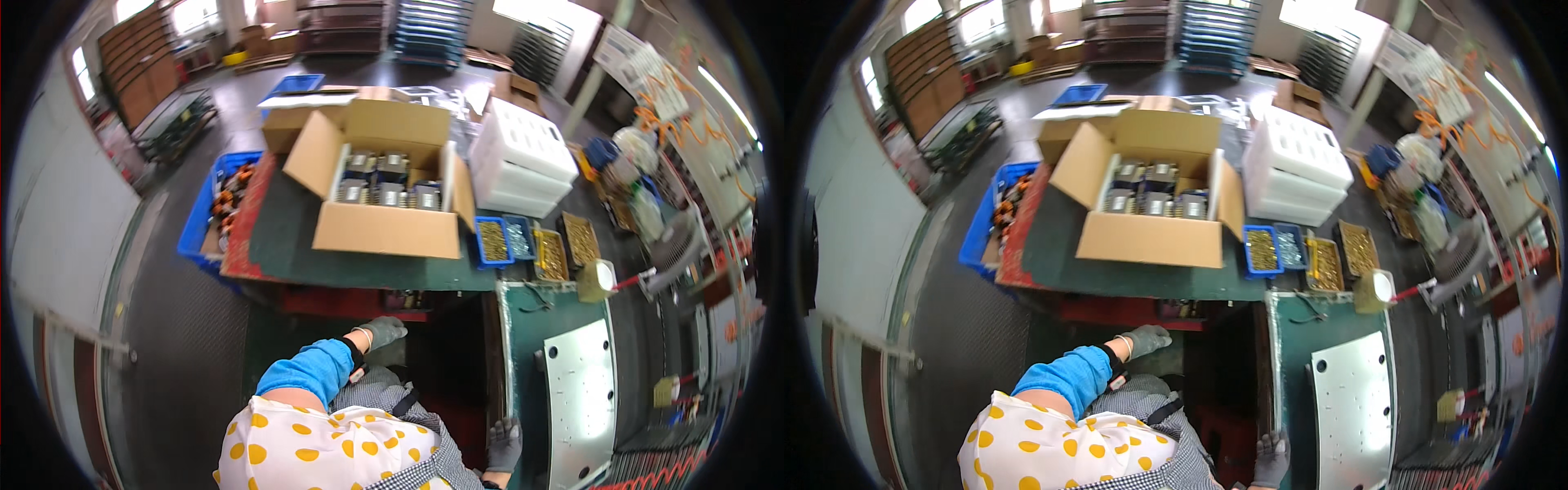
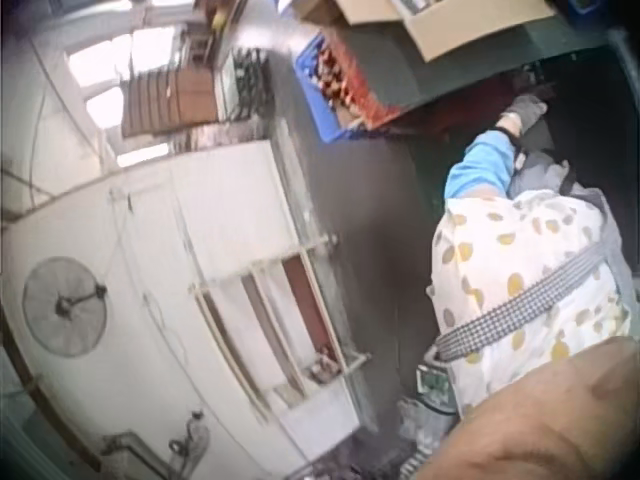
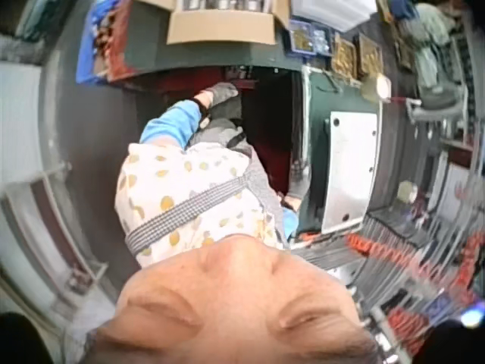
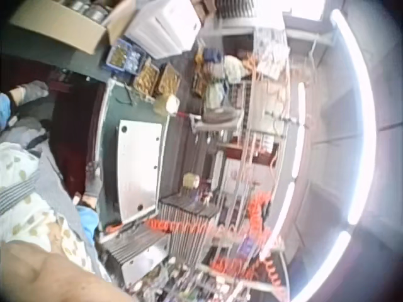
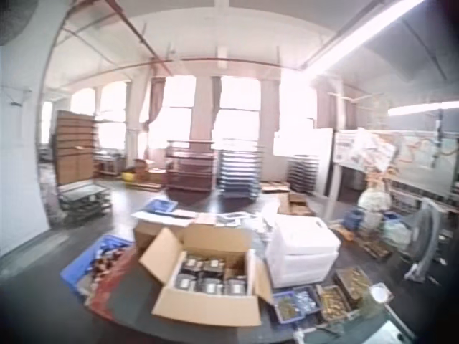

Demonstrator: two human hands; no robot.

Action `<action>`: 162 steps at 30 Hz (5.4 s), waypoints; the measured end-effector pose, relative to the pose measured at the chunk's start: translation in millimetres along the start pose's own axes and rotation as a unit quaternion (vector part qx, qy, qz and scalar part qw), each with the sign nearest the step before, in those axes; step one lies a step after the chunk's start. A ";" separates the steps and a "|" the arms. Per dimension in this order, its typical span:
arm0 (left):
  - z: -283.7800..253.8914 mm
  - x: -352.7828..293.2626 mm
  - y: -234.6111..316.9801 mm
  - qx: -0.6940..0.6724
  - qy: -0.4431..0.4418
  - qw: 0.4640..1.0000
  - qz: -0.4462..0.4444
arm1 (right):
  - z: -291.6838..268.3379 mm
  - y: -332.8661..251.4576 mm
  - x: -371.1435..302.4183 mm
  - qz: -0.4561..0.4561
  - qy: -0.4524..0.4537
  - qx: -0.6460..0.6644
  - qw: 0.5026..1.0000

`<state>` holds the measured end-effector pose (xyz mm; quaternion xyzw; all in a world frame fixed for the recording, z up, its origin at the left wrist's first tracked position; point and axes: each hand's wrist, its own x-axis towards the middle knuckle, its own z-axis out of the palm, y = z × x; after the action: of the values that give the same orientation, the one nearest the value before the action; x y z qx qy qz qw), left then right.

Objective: Assemble internal components into an inverter chassis and secure them with a power screwdriver.

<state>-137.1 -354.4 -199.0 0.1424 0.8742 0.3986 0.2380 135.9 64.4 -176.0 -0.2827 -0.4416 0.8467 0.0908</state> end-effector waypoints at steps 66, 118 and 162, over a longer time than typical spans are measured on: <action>-220.6 -439.7 -510.4 -0.445 0.374 0.675 -0.455 | 658.1 251.7 53.5 -0.149 -0.440 -0.610 0.642; -569.1 14.8 -578.3 0.271 -0.052 0.933 -0.231 | 789.1 331.7 75.4 -0.285 -0.066 -0.858 0.422; -496.2 -50.5 -30.3 -0.080 -0.031 0.987 0.137 | 651.6 131.7 54.1 -0.232 -0.240 -0.374 0.865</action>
<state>-359.0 -708.2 75.4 0.2536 0.8041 0.4915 0.2183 -260.3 -445.8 -9.5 0.0272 -0.7862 0.6142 0.0632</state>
